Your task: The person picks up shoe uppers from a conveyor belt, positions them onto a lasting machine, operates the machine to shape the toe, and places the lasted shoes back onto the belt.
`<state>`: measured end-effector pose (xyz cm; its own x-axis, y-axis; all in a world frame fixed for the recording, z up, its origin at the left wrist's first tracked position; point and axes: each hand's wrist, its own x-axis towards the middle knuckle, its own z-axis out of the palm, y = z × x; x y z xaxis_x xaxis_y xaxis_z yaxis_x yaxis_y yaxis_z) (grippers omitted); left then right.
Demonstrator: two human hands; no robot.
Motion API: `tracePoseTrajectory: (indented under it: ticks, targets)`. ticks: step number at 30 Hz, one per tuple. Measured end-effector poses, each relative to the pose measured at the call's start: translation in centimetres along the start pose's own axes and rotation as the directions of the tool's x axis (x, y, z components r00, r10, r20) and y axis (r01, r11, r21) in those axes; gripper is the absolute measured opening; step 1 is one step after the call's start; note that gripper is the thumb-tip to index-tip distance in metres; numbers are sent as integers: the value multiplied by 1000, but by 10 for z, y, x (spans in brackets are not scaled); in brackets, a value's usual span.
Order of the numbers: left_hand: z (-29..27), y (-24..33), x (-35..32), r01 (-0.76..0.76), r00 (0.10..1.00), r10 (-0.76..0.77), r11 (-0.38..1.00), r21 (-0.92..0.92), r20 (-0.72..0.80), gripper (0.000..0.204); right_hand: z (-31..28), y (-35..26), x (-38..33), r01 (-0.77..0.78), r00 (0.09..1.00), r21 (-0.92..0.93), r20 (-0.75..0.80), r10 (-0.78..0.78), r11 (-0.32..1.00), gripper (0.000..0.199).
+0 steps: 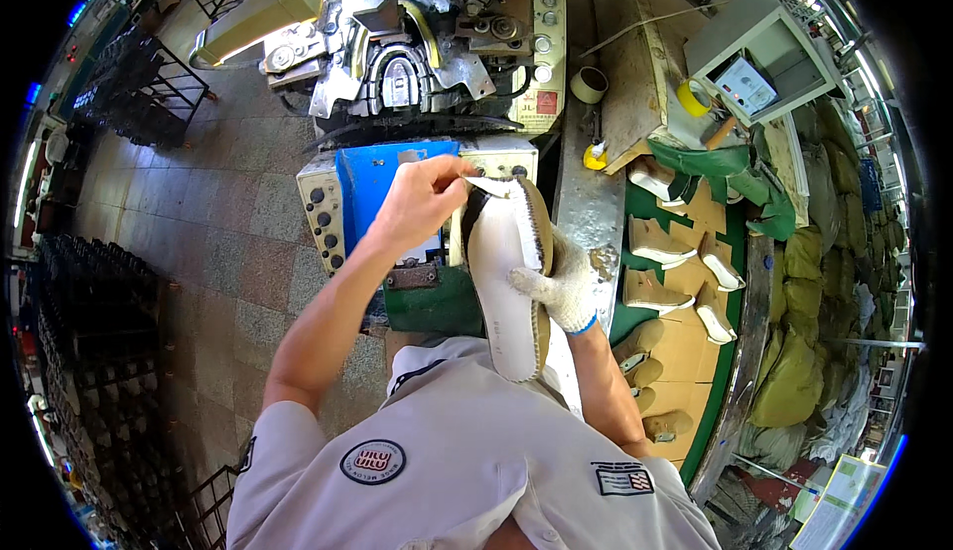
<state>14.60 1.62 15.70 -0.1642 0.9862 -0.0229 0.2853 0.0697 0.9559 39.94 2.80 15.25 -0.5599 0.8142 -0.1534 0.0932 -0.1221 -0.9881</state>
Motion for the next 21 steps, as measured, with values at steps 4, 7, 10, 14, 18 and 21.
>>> tracePoseTrajectory:
  ticks: [4, 7, 10, 14, 18, 21]
  targets:
    - [-11, 14, -2, -581, 812, 520, 677, 452, 265, 39, -8, 10, -1, -58, 997, 158, 64, 48, 986, 81]
    - [-12, 19, 2, -693, 705, 557, 412, 591, 439, 25, -9, 16, 1, -55, 995, 172, 89, 40, 983, 78]
    - [-10, 19, 7, -587, 808, 353, 414, 696, 471, 15, -12, 17, 2, -82, 987, 139, 151, 60, 987, 78]
    - [-12, 18, 9, -163, 981, 87, 852, 497, 172, 18, -19, 9, 2, -134, 970, 112, 217, 107, 985, 80]
    - [-18, 21, 4, -267, 945, 191, 920, 288, 264, 26, -22, 4, -6, -186, 963, 208, 235, 136, 960, 88]
    - [-21, 26, 0, -551, 810, 422, 785, 283, 408, 30, -20, 6, -11, -248, 941, 200, 281, 187, 948, 94]
